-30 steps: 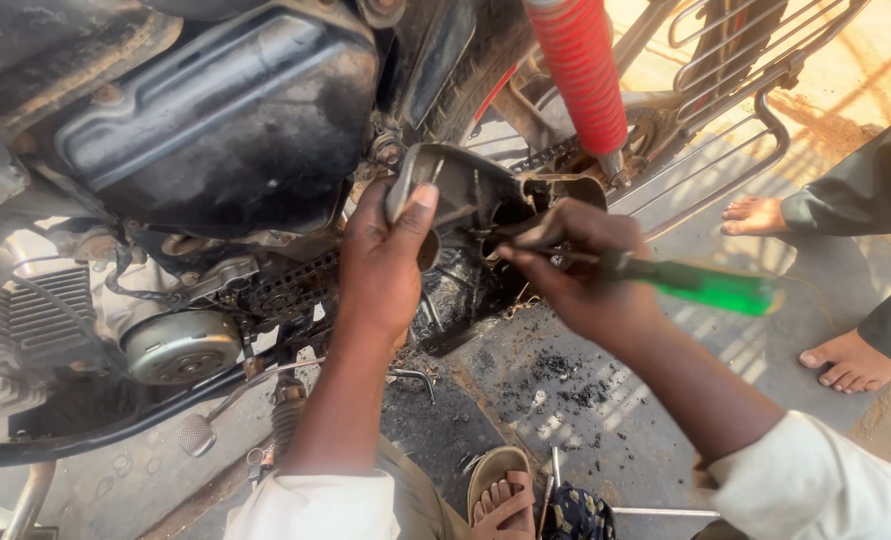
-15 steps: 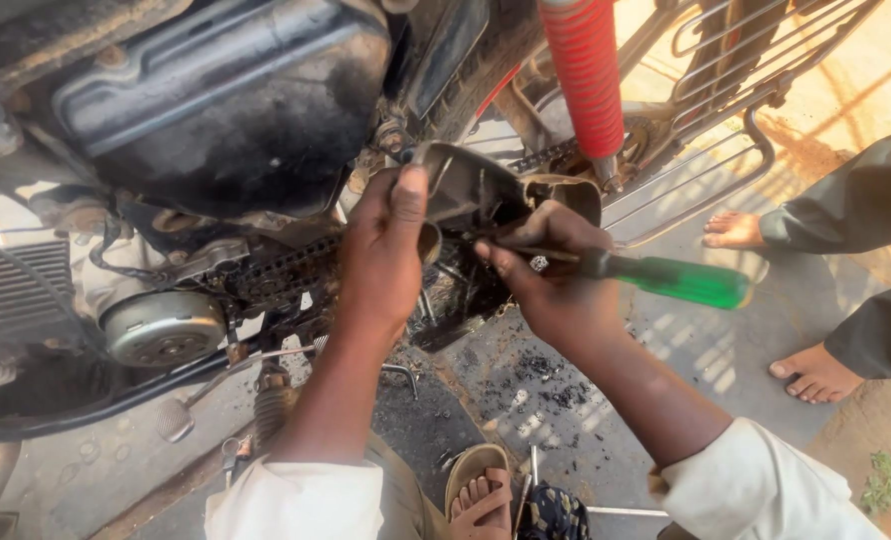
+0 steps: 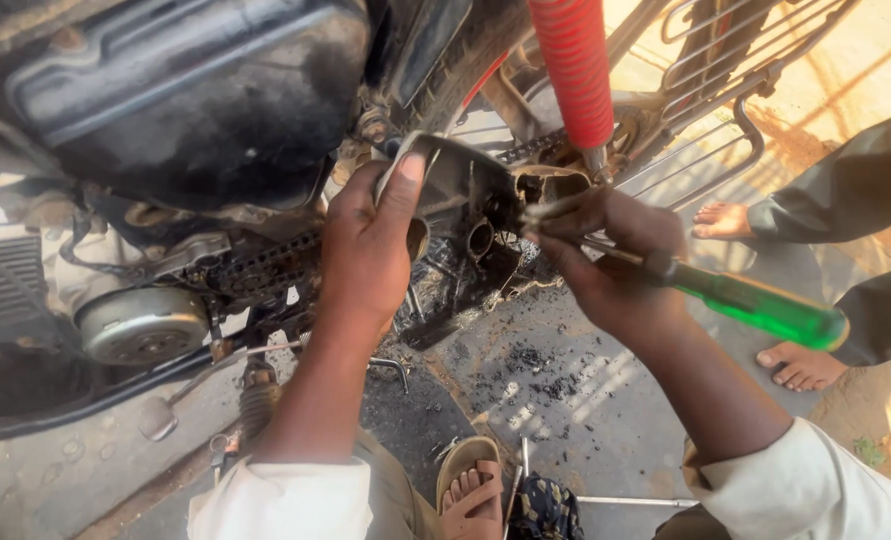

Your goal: The recorder is removing and inspecting the side engine cover and chain area of a motorcycle using a screwdriver.

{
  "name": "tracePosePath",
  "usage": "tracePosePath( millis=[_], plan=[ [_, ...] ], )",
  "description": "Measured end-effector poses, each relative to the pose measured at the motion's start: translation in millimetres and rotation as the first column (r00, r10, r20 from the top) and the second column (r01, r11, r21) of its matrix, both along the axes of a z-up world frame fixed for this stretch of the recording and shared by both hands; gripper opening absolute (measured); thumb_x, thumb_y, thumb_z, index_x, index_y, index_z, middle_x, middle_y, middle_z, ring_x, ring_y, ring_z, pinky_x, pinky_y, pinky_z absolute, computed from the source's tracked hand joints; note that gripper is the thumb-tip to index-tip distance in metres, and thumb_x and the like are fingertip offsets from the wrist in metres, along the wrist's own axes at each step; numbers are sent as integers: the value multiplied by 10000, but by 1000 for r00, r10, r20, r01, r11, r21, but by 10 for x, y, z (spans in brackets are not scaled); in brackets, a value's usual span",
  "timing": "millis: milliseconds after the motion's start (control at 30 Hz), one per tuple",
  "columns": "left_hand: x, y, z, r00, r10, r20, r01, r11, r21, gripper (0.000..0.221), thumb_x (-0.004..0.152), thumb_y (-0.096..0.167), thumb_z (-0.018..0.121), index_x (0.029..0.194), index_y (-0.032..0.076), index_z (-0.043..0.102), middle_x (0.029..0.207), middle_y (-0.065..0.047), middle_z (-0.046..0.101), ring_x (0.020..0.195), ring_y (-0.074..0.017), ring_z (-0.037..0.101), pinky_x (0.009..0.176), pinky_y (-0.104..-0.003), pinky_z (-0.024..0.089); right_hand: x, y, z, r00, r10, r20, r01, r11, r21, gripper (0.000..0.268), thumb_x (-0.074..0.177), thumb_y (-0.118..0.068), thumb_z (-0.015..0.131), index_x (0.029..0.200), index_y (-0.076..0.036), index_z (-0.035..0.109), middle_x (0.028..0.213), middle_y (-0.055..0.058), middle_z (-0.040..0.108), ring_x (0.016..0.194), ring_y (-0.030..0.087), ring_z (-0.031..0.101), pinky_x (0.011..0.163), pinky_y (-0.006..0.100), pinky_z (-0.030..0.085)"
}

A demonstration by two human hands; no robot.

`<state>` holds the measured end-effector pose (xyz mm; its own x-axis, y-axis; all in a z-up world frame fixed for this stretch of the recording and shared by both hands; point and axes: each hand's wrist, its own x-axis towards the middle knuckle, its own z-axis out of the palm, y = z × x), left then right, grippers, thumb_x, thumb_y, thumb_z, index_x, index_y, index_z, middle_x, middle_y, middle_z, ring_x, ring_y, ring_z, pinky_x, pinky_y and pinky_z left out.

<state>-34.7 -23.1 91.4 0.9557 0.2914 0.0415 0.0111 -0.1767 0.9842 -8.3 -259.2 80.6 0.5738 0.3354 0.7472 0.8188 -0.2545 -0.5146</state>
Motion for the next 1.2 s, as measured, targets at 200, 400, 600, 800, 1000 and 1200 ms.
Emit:
tracePosePath(
  millis=[200,400,600,800,1000,1200],
  plan=[
    [45,-4,-68,978,-43,205,53,998,-44,662,942,662,533,1148,56,703,979,-82,752,926,-171,704,837,-358,554,-38,-2,106,998,-64,25,67,988,-142,220,847,48,786,790,-27,586,990,138,739,1023,231,772,815,299,627],
    [-58,-34,60,995,-10,96,6,999,37,693,940,655,480,1166,45,719,922,-140,755,842,-229,710,774,-381,551,-55,64,293,988,-87,131,103,987,-126,142,864,38,793,887,-33,672,1003,139,735,943,219,754,818,312,607],
    [9,25,-49,973,-21,230,-10,991,133,775,967,706,443,1253,24,674,985,-134,739,943,-217,726,841,-380,547,-3,82,257,982,-145,118,170,956,-241,163,826,16,823,834,-32,668,967,125,748,897,234,753,755,327,585],
    [-3,29,-13,987,-48,156,19,983,181,759,932,703,418,1230,69,709,1015,-155,731,918,-270,728,806,-419,556,29,128,63,965,-203,167,231,957,-174,197,880,2,816,810,-58,643,1013,128,745,879,196,760,707,287,592],
    [52,74,-98,998,-24,58,15,990,143,742,934,703,415,1236,87,697,1002,-129,727,959,-241,736,832,-422,562,28,196,278,996,-35,77,58,948,-313,117,833,49,749,909,-29,706,847,105,692,706,193,688,610,314,527],
    [40,90,-11,994,-18,110,2,990,141,726,948,685,420,1276,79,651,986,-116,713,932,-235,728,806,-410,558,64,140,-75,981,-12,192,63,964,-259,153,788,67,710,790,-33,595,938,132,687,844,231,705,700,335,567]
  ],
)
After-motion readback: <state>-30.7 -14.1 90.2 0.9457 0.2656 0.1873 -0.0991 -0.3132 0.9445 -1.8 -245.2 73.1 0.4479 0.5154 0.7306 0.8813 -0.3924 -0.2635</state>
